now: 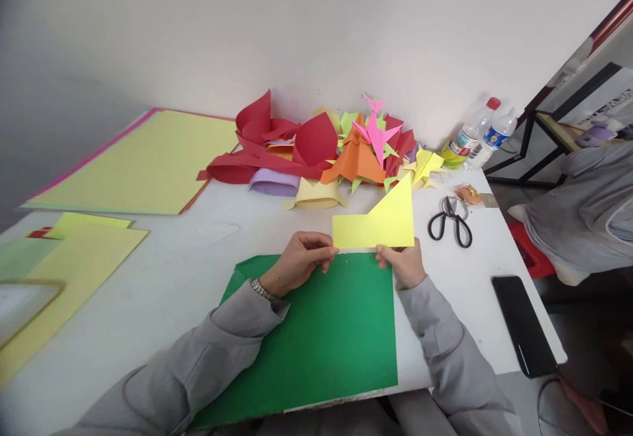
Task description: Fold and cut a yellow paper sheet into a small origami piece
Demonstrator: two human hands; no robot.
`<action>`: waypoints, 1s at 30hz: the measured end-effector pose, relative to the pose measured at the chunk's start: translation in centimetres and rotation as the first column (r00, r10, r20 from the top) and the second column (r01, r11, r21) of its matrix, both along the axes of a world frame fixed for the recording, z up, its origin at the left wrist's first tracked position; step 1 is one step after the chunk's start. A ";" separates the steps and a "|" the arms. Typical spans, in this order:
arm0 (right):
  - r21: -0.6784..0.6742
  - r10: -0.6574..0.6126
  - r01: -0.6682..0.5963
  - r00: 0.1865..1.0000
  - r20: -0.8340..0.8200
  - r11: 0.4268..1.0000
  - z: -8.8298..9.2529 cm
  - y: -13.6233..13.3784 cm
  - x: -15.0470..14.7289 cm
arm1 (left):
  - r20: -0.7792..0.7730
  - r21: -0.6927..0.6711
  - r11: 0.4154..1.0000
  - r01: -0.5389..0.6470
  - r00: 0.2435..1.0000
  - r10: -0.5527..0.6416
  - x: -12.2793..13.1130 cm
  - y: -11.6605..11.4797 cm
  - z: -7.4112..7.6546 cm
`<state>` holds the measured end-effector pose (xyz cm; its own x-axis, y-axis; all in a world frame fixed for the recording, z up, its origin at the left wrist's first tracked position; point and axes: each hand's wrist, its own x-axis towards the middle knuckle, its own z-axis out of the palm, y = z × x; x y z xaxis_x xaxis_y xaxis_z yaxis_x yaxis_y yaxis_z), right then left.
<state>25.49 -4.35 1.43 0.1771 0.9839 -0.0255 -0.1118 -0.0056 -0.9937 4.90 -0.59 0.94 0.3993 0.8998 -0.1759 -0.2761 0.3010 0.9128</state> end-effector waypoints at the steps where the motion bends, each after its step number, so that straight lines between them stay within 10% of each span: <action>1: 0.002 -0.005 0.005 1.000 -0.007 1.000 0.0 0.1 0.1 | 0.000 -0.003 1.000 0.000 1.000 0.000 -0.1 0.0 0.0; 23: -0.024 0.018 -0.024 0.978 -0.207 0.999 0.4 0.1 -0.6 | 0.189 -0.055 0.997 0.047 0.981 -0.036 0.3 -0.5 0.4; 30: -0.025 0.186 -0.188 0.981 -0.049 0.982 -0.7 -0.5 -1.7 | 0.105 -0.008 0.996 0.090 0.991 -0.088 1.7 -2.1 0.6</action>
<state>23.82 -4.85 0.71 -0.0118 0.9982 -0.0587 -0.1517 -0.0598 -0.9866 6.60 -2.66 1.55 0.4945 0.8578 -0.1401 -0.3410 0.3397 0.8766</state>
